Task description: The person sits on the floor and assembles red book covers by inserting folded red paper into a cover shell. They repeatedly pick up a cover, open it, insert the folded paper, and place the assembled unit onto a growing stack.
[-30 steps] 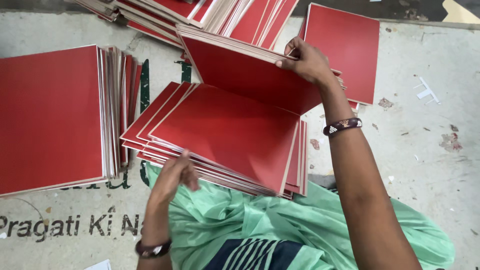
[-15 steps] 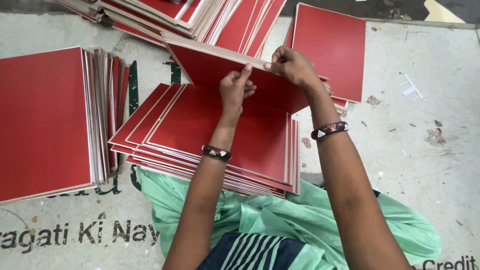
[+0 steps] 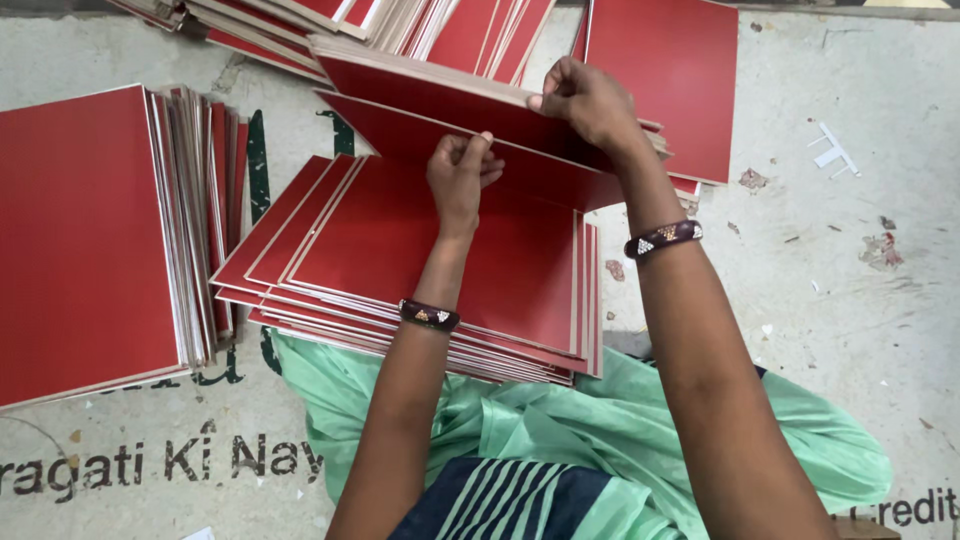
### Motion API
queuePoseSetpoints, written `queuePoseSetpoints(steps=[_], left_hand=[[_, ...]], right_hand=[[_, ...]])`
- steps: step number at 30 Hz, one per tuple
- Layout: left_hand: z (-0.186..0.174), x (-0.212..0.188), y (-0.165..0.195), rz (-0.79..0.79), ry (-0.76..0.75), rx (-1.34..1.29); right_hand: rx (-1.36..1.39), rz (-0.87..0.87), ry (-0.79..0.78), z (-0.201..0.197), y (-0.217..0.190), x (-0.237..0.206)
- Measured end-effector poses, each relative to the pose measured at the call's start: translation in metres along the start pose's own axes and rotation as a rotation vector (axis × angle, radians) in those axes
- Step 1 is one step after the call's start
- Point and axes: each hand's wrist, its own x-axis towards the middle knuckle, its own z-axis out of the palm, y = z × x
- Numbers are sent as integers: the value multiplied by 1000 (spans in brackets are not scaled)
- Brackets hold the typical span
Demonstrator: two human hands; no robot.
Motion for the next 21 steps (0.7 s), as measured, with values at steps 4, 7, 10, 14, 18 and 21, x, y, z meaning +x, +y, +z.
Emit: queuePoseSetpoints(steps=[4, 7, 10, 14, 18, 21], left_hand=[[-19, -9, -2, -192, -62, 78], [-50, -34, -12, -363, -111, 70], [-91, -84, -32, -407, -78, -31], [-120, -115, -56, -456, 137, -227], [-119, -115, -58, -389, 157, -205], [-117, -117, -51, -363, 163, -134]], right_hand=[[-2, -69, 22, -4, 5, 5], [28, -82, 13, -6, 8, 9], [20, -115, 7, -8, 11, 13], [24, -116, -9, -6, 16, 16], [8, -193, 35, 0, 15, 12], [-16, -198, 50, 4, 10, 8]])
